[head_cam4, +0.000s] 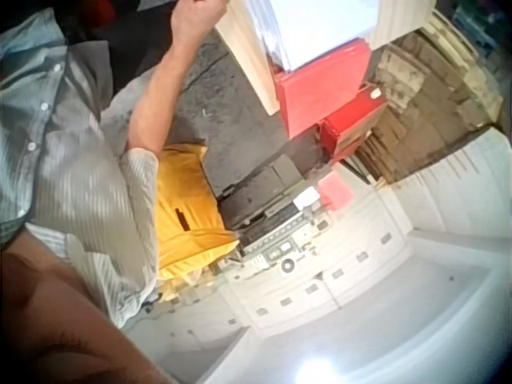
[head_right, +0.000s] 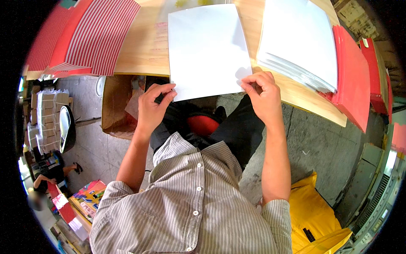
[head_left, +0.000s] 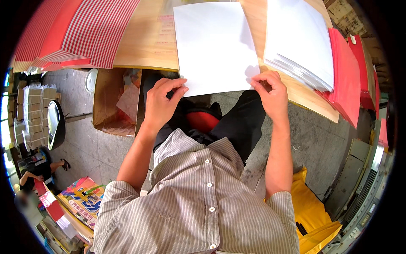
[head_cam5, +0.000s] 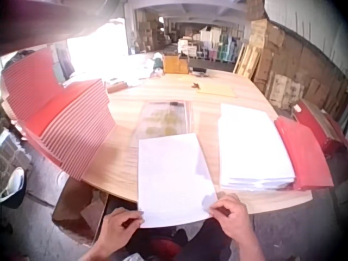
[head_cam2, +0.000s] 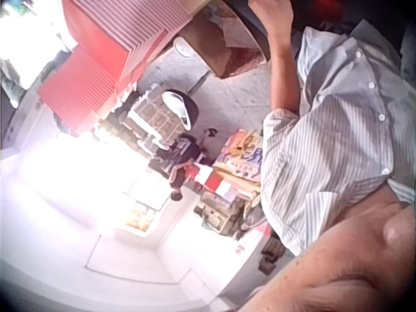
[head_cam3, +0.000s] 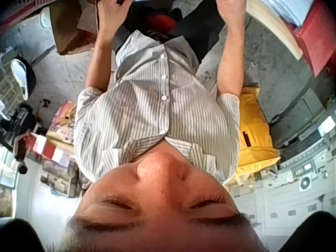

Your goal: The person sits at a wooden table and repeatedly inserts white and red sheets of paper into clear plastic sleeves. They handle the items one at a time, aligning the paper with the sleeve opening and sliding it in. The person stacks the completed packages on the table as they work.

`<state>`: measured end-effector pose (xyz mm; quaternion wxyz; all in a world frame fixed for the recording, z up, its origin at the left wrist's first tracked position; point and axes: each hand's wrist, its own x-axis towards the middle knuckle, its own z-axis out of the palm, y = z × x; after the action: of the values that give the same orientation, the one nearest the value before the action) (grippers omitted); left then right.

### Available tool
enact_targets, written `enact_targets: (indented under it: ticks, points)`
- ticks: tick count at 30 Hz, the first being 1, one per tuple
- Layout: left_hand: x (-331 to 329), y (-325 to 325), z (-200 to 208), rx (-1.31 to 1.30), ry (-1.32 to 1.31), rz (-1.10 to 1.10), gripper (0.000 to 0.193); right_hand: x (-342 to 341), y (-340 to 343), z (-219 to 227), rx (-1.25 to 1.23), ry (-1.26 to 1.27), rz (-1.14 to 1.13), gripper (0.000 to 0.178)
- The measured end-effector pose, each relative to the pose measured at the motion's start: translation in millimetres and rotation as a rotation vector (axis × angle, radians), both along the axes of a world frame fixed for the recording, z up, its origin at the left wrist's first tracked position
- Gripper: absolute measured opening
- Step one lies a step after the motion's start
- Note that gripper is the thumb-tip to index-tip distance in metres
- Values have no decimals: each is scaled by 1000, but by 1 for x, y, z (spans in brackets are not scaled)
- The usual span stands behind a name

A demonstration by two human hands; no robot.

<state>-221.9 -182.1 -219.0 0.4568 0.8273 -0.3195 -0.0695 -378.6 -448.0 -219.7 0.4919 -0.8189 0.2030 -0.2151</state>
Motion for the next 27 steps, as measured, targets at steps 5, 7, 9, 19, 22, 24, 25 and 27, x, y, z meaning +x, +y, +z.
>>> enact_targets:
  ticks: [5,7,9,19,22,24,25,27]
  points:
    - [2,0,-1,-15,51,-25,12,0,-4,1,9,32,-29,9]
    - [2,0,-2,-23,71,-28,11,1,-3,-1,52,25,-59,10]
    - [1,0,-4,-31,94,-15,11,1,-4,-3,37,21,-66,11]
    - [1,-4,-6,-10,162,19,10,2,-6,-10,72,5,-114,15]
    - [2,-5,-7,-4,163,21,11,2,-8,-14,108,-7,-138,16]
    - [1,-5,-4,22,196,31,12,2,-8,-17,129,-22,-157,16]
    - [1,-6,-4,34,214,36,12,2,-8,-19,138,-29,-167,16]
    - [1,-7,-4,35,230,34,12,3,-8,-22,124,-39,-194,16]
